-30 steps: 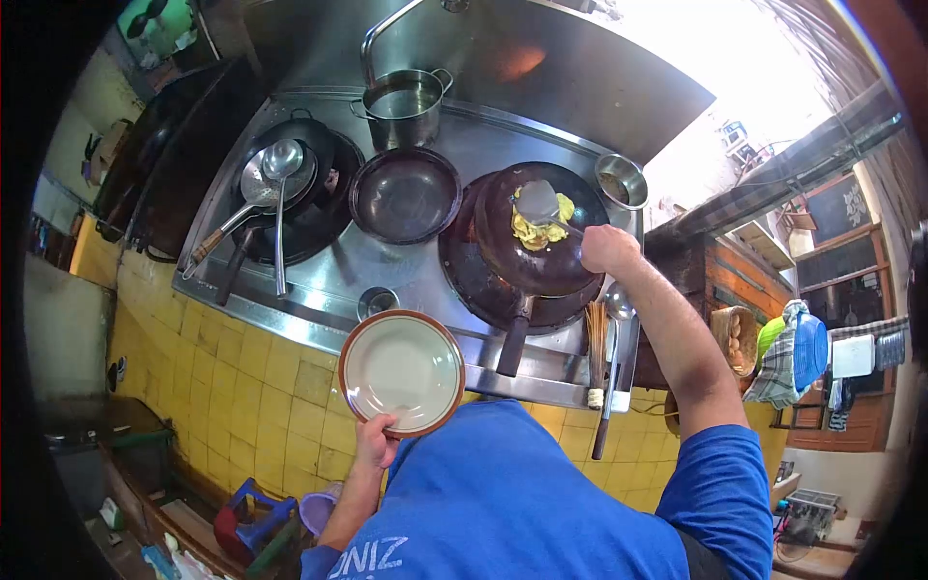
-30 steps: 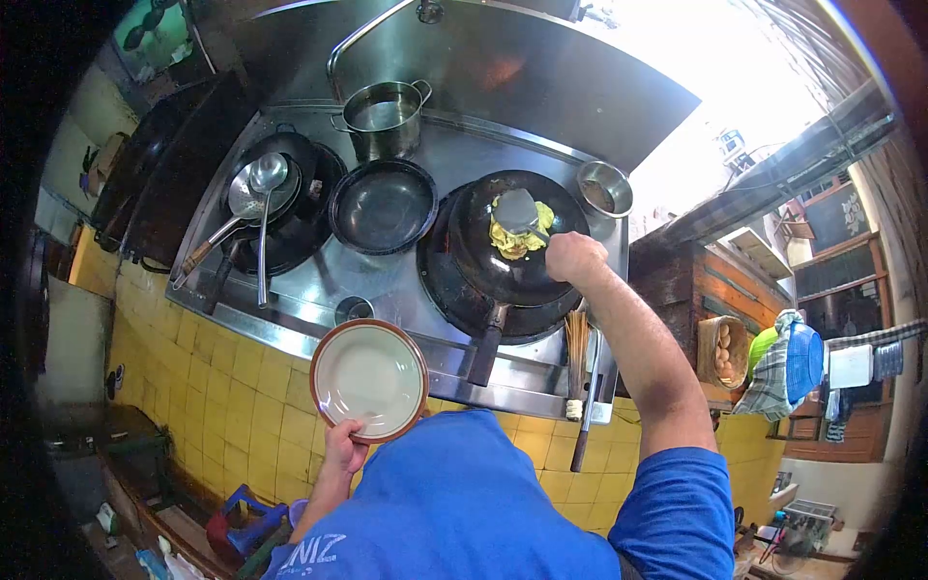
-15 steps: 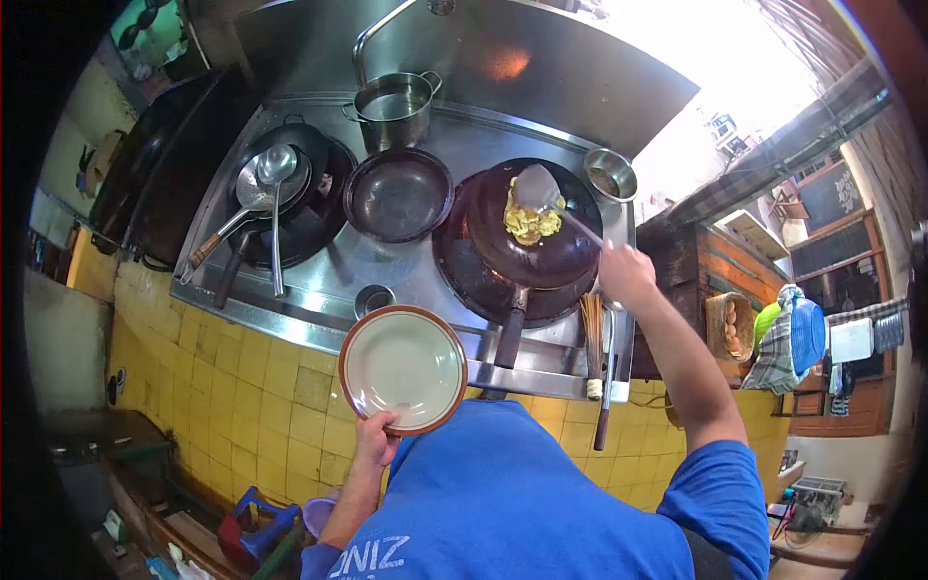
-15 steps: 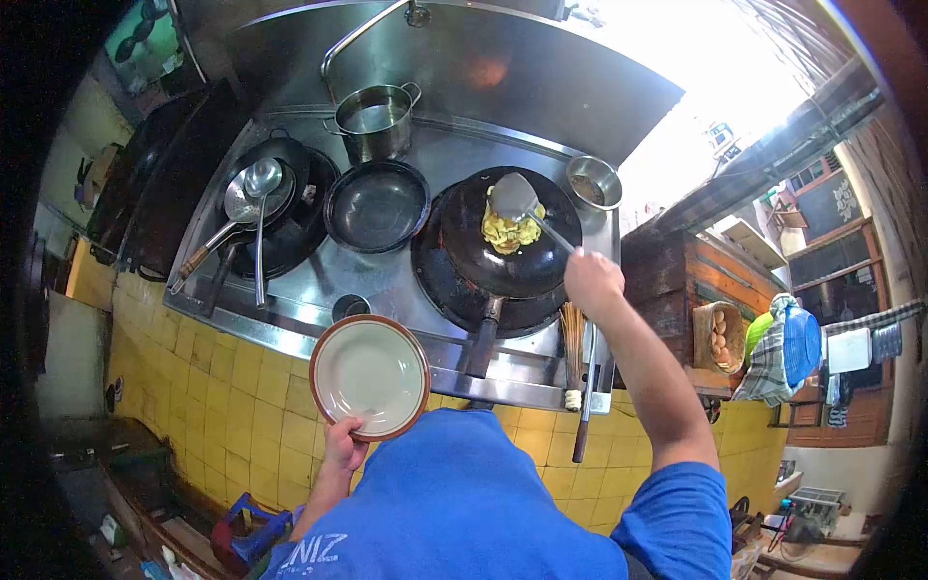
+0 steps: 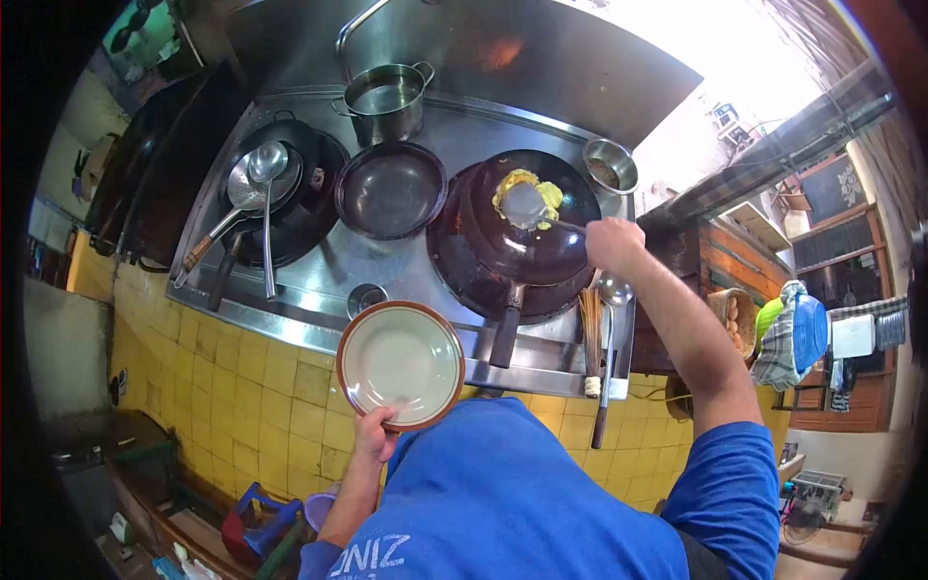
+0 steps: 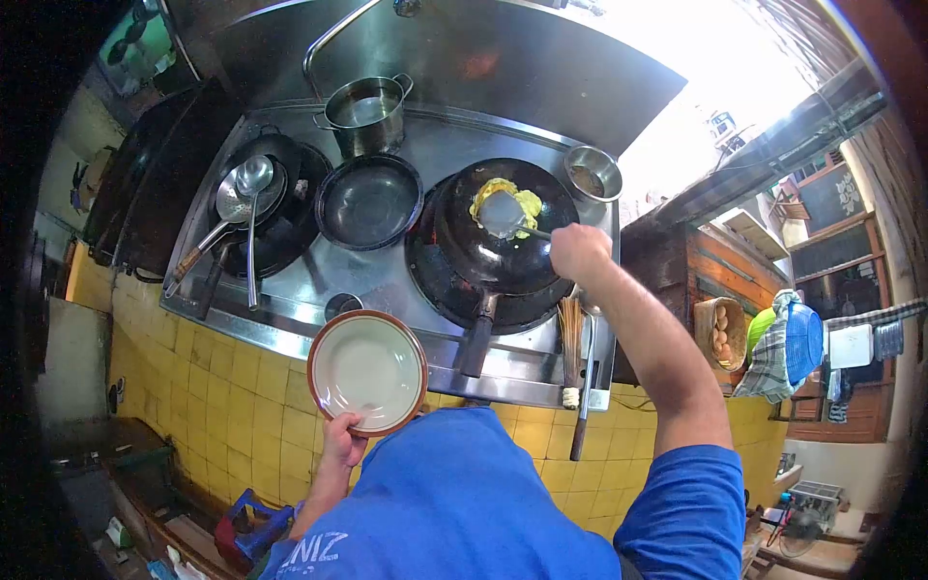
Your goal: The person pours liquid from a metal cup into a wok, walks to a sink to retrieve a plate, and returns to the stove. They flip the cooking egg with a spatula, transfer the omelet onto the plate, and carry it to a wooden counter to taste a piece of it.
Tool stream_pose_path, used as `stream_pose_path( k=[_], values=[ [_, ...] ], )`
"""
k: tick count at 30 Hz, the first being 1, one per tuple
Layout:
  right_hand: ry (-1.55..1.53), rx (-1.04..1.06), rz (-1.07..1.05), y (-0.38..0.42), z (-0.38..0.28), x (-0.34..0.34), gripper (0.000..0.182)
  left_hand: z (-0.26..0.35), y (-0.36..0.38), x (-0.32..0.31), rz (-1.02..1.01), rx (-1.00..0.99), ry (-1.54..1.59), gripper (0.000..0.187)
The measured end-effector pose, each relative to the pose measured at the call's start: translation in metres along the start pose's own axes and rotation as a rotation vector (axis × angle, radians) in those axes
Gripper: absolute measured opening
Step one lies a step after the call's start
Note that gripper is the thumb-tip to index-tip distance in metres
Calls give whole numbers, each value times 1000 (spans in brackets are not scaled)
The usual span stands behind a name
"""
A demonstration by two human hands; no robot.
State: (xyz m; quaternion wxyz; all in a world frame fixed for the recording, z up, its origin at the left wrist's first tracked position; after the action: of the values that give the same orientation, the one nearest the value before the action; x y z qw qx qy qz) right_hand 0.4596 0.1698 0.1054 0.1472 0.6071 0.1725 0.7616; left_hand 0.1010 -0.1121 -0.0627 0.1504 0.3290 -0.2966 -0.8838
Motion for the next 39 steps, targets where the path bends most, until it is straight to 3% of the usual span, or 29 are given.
stream_pose_path(
  k=[13,23,31,36,39],
  values=[
    [99,-38,-167,-51,-20,28,33,-5,-4,4,23,4,14,44],
    [-7,-65,58,-2,30,24,22,8,-3,-11,-39,-1,-19,47],
    [25,-67,9,-2,33,-16,25,2,-8,-2,-38,58,-21,43],
    [-52,-116,-10,-22,13,-1,26,1,-12,2,-23,31,-51,43],
    [59,-101,-62,-33,5,20,28,5,-8,-6,-39,36,-26,44]
  ],
)
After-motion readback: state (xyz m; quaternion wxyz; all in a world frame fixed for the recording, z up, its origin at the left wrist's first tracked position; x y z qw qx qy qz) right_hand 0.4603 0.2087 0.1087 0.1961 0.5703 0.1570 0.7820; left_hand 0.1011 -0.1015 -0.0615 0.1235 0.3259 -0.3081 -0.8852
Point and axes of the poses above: each hand's wrist, its own y-axis away from the middle knuckle, its own x-axis out of the back of the hand, z = x × y, the point moved 4 cm from there along -y, towards the middle knuckle, and after that the axes turned 7 degrees about -y, right-handed, at the moved point
